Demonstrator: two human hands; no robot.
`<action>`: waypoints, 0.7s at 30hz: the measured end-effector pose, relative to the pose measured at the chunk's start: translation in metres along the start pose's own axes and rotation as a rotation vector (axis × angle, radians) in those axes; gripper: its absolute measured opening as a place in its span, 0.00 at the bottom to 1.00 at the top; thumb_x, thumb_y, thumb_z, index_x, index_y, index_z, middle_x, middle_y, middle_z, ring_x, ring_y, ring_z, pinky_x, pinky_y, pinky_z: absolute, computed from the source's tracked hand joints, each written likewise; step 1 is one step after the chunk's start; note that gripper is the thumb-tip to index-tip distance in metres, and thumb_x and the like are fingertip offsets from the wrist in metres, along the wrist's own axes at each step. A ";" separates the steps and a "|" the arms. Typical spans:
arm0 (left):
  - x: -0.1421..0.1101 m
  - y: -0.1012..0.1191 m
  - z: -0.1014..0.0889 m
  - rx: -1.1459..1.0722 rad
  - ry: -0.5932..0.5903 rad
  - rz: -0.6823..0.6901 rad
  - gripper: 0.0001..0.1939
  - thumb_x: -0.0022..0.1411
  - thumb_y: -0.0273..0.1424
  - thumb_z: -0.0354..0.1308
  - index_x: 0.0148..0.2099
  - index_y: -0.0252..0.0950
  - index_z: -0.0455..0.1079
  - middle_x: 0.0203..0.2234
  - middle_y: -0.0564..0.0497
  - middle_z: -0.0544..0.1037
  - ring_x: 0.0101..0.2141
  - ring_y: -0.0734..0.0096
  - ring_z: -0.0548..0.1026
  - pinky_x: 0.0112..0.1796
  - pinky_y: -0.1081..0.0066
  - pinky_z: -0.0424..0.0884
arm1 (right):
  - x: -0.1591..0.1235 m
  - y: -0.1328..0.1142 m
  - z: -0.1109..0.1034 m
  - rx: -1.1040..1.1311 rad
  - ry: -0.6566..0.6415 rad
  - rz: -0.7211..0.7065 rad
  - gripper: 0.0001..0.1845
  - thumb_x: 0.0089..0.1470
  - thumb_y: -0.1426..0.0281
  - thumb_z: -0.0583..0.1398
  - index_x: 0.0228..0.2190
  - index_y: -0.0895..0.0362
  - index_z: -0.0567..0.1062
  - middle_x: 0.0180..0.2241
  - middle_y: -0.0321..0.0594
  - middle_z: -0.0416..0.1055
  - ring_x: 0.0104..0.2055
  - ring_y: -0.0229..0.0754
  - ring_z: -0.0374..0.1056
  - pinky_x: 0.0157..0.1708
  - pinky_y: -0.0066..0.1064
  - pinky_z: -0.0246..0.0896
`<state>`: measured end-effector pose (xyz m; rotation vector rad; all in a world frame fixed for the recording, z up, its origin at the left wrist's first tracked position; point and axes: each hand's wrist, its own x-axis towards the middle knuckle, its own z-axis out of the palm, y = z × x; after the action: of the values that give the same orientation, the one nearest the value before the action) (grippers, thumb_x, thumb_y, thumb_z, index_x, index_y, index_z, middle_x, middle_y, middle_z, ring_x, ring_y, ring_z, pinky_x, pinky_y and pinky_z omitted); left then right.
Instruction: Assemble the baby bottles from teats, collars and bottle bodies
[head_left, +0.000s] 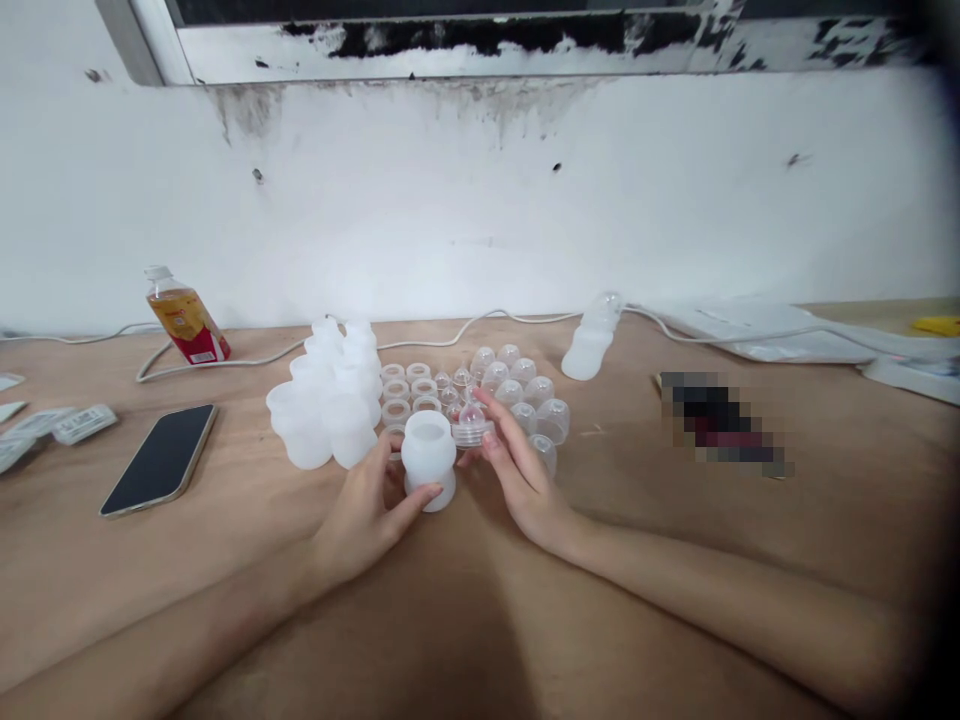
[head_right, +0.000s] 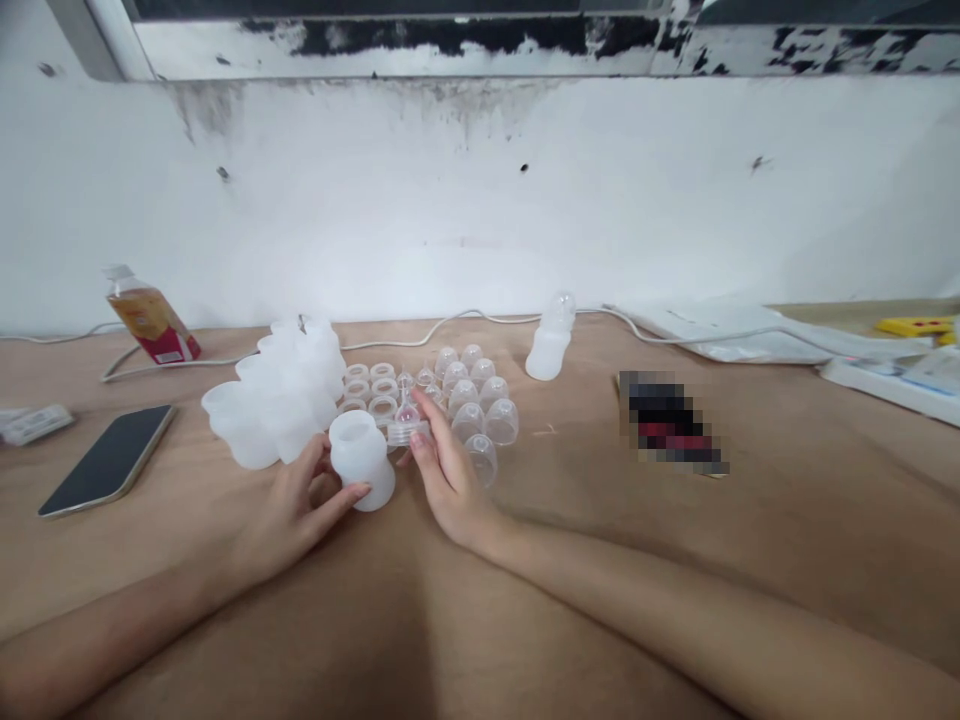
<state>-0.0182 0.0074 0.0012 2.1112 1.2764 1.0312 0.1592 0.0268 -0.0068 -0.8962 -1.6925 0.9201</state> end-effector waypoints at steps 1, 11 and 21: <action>0.000 0.001 -0.001 -0.040 -0.006 0.008 0.12 0.55 0.35 0.51 0.41 0.36 0.57 0.35 0.50 0.68 0.34 0.71 0.67 0.36 0.70 0.64 | 0.000 0.000 0.000 0.015 -0.005 0.001 0.22 0.57 0.63 0.44 0.53 0.49 0.49 0.50 0.42 0.56 0.37 0.38 0.64 0.45 0.40 0.58; 0.002 0.001 -0.012 -0.333 -0.099 -0.165 0.16 0.56 0.38 0.49 0.44 0.35 0.60 0.37 0.49 0.70 0.40 0.63 0.68 0.37 0.68 0.65 | 0.013 -0.018 -0.003 0.455 0.047 0.110 0.22 0.50 0.63 0.53 0.47 0.48 0.54 0.46 0.40 0.54 0.43 0.41 0.62 0.37 0.37 0.65; 0.007 0.006 -0.017 -0.300 -0.127 -0.203 0.14 0.52 0.39 0.53 0.37 0.35 0.65 0.32 0.53 0.69 0.36 0.67 0.67 0.35 0.73 0.62 | 0.016 -0.017 -0.006 0.477 -0.071 0.120 0.16 0.45 0.68 0.59 0.32 0.51 0.56 0.39 0.35 0.60 0.41 0.37 0.64 0.42 0.34 0.60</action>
<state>-0.0259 0.0108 0.0183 1.7543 1.1658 0.9205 0.1581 0.0342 0.0161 -0.6504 -1.3960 1.3782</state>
